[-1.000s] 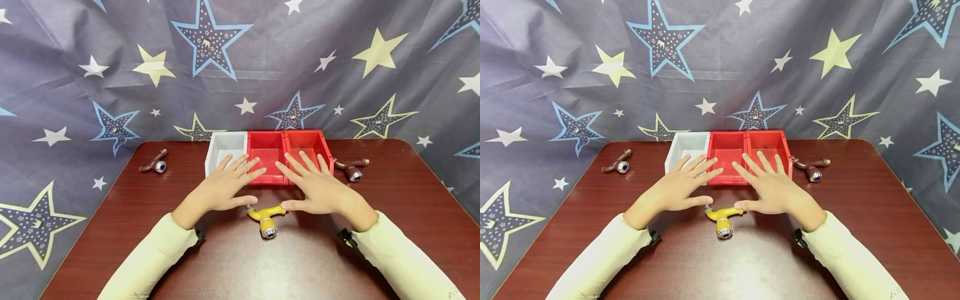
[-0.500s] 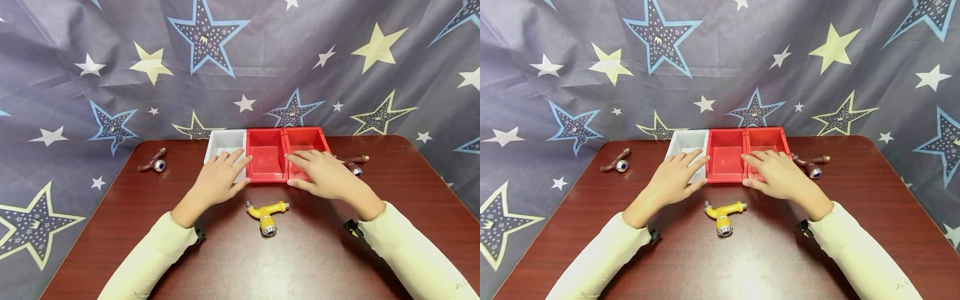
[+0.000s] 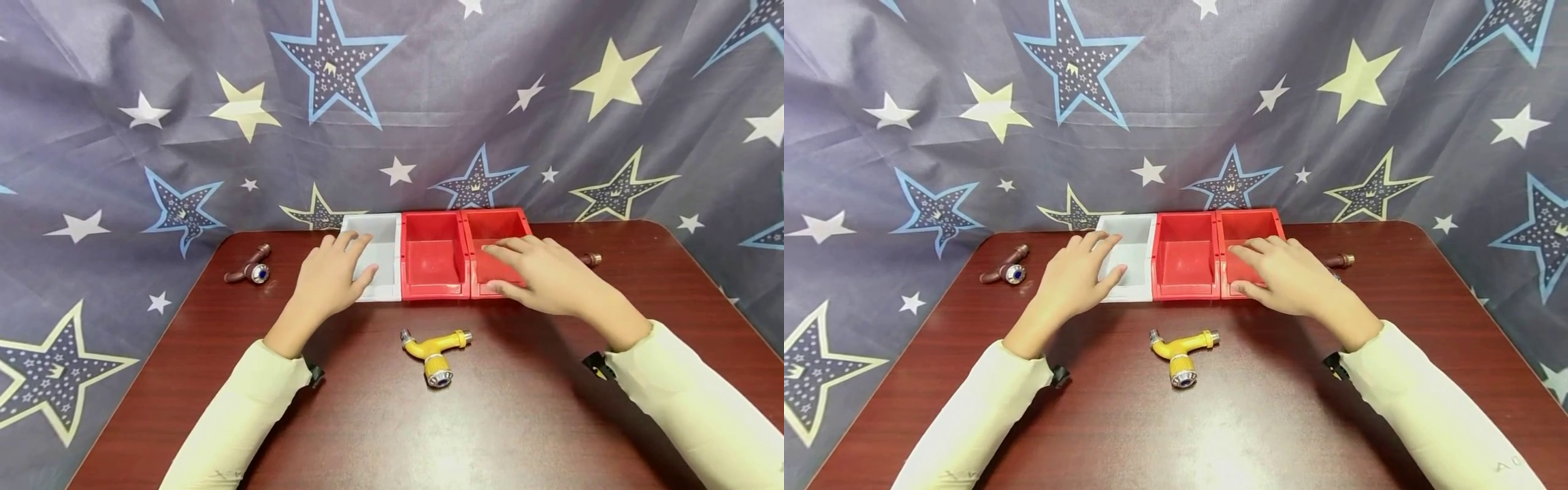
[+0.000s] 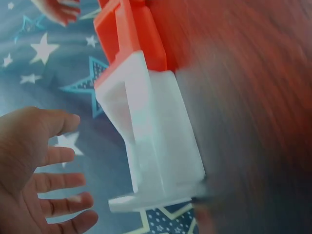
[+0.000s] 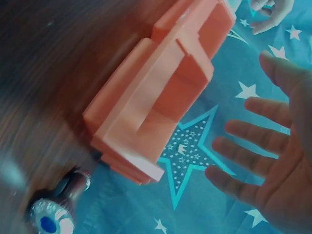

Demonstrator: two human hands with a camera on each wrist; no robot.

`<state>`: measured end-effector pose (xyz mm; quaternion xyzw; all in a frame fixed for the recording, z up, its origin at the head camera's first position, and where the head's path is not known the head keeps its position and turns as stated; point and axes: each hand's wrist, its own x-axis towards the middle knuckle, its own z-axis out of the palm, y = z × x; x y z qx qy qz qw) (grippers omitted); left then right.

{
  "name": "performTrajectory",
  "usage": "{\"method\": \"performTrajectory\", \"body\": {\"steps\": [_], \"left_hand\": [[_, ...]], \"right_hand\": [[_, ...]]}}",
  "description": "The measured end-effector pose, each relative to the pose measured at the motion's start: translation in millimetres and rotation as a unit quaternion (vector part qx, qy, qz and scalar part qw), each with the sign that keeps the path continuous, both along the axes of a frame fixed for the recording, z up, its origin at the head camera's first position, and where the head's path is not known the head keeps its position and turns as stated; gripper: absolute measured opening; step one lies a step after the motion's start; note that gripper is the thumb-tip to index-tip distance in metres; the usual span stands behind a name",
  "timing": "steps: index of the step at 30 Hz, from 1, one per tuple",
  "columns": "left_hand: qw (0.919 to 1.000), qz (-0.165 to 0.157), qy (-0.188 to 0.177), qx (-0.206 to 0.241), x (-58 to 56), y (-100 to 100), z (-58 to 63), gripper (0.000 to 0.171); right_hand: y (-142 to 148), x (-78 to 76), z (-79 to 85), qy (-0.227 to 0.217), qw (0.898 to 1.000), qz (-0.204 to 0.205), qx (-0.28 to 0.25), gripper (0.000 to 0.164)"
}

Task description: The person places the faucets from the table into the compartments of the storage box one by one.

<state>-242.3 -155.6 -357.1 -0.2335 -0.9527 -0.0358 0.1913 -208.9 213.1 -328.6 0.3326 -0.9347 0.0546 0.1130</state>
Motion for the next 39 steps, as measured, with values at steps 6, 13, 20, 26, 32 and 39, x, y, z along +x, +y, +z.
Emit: {"method": "performTrajectory", "body": {"steps": [6, 13, 20, 26, 32, 39], "left_hand": [[0.9994, 0.025, -0.013, 0.019, -9.0, -12.3, -2.4, 0.058], [0.9987, 0.045, -0.014, 0.021, -18.9, -23.8, -6.8, 0.056], [0.998, 0.046, -0.035, 0.024, -22.9, -27.5, -11.8, 0.051], [0.9935, 0.048, -0.064, 0.081, -28.2, -28.9, -17.4, 0.052], [0.978, 0.024, -0.081, 0.191, -39.1, -37.9, -22.3, 0.049], [0.937, 0.029, -0.15, 0.314, -47.8, -48.4, -24.0, 0.04]], "right_hand": [[9.2, -0.3, 1.4, 0.043, 0.999, -0.012, 0.006, 0.061], [29.6, -2.5, 4.3, 0.07, 0.997, -0.024, 0.007, 0.059], [49.7, -1.8, 2.7, 0.065, 0.997, -0.039, 0.008, 0.055], [64.1, -2.1, -2.8, 0.053, 0.997, -0.062, 0.003, 0.053], [79.8, -3.5, -9.7, 0.026, 0.995, -0.099, 0.009, 0.053], [98.7, -7.3, -22.9, -0.001, 0.992, -0.126, 0.009, 0.054]]}}
